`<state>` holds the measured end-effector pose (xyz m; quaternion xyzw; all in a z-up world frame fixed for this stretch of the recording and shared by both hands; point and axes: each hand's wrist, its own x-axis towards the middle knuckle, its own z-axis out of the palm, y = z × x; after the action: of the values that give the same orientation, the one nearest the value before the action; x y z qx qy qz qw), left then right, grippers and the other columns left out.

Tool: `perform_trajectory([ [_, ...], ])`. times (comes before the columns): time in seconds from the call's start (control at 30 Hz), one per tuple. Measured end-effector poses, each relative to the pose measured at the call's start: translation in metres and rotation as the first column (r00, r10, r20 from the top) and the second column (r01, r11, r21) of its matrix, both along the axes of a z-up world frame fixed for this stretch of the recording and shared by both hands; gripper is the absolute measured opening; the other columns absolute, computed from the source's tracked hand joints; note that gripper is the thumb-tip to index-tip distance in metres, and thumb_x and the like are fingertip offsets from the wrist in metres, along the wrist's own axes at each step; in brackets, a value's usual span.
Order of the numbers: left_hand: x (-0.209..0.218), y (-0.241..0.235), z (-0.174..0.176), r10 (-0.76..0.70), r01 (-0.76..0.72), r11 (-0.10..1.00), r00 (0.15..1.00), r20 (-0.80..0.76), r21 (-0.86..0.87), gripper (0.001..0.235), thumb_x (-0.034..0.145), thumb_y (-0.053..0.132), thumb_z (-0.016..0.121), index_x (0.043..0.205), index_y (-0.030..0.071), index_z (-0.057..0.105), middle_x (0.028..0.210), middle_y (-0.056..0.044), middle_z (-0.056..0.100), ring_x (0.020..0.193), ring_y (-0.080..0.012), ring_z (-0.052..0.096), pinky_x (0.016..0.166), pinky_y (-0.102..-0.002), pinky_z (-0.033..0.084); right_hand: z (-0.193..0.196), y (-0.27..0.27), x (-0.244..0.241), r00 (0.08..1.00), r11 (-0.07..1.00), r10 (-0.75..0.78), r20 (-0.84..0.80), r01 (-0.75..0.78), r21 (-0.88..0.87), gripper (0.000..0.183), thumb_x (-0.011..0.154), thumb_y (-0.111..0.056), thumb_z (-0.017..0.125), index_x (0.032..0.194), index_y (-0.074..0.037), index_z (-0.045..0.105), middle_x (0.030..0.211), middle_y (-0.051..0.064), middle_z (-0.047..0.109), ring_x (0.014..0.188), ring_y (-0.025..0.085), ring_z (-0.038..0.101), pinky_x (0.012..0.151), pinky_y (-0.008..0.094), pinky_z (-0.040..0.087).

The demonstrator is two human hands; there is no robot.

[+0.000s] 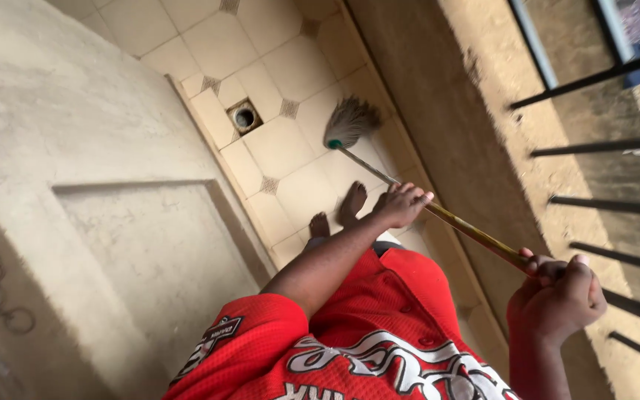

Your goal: Mop the tiled floor of a balcony using a standard mop

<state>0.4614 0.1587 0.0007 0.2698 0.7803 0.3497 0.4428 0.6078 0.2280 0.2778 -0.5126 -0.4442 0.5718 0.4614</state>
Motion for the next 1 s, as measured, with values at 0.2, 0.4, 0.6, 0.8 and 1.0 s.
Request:
perform_trajectory([
  [0.2, -0.004, -0.084, 0.049, 0.011, -0.006, 0.994, 0.999, 0.047, -0.105, 0.071, 0.092, 0.067, 0.019, 0.125, 0.021, 0.063, 0.145, -0.003, 0.053, 0.143, -0.0287, 0.035, 0.109, -0.052, 0.033, -0.027, -0.033, 0.025, 0.984, 0.983, 0.169, -0.056, -0.172, -0.063, 0.051, 0.105, -0.006, 0.056, 0.056, -0.013, 0.04, 0.051, 0.004, 0.034, 0.05, 0.016, 0.047, 0.082, 0.046, 0.073],
  [0.4, 0.009, -0.151, -0.02, 0.024, -0.026, 0.995, 1.0, -0.018, -0.097, 0.063, 0.1, 0.054, 0.024, 0.117, 0.01, 0.066, 0.14, -0.019, 0.056, 0.14, -0.0346, 0.039, 0.114, -0.05, 0.024, -0.062, -0.065, 0.029, 0.93, 0.919, 0.367, -0.014, -0.365, -0.15, 0.047, 0.105, -0.011, 0.053, 0.059, -0.011, 0.045, 0.051, 0.004, 0.035, 0.057, 0.015, 0.051, 0.092, 0.047, 0.067],
  [0.6, 0.059, -0.206, -0.138, -0.238, 0.185, 0.971, 0.802, -0.547, -0.152, 0.026, 0.106, 0.037, 0.042, 0.119, 0.019, 0.056, 0.123, -0.006, 0.058, 0.13, -0.0365, 0.047, 0.102, -0.058, 0.042, -0.079, -0.076, 0.029, 0.858, 0.858, 0.513, 0.023, -0.512, -0.028, 0.048, 0.107, -0.001, 0.06, 0.06, -0.001, 0.051, 0.054, 0.018, 0.048, 0.057, 0.022, 0.058, 0.08, 0.055, 0.064],
  [0.8, 0.079, -0.16, -0.067, -0.189, 0.159, 0.963, 0.973, -0.129, -0.217, 0.047, 0.112, 0.051, 0.017, 0.133, 0.02, 0.047, 0.153, -0.012, 0.04, 0.152, -0.0395, 0.021, 0.12, -0.059, 0.028, -0.032, -0.038, 0.023, 0.722, 0.731, 0.672, 0.163, -0.683, 0.008, 0.047, 0.111, -0.005, 0.055, 0.064, -0.003, 0.059, 0.056, 0.017, 0.054, 0.061, 0.022, 0.062, 0.077, 0.044, 0.061],
  [1.0, 0.108, -0.09, -0.079, 0.161, -0.137, 0.972, 0.981, 0.113, -0.193, 0.077, 0.104, 0.081, 0.011, 0.156, 0.028, 0.033, 0.157, -0.017, 0.033, 0.155, -0.0375, 0.023, 0.125, -0.059, 0.014, -0.012, 0.029, 0.016, 0.535, 0.57, 0.783, 0.317, -0.822, -0.021, 0.043, 0.106, -0.01, 0.056, 0.064, -0.006, 0.065, 0.054, 0.01, 0.056, 0.059, 0.015, 0.058, 0.068, 0.032, 0.054],
])
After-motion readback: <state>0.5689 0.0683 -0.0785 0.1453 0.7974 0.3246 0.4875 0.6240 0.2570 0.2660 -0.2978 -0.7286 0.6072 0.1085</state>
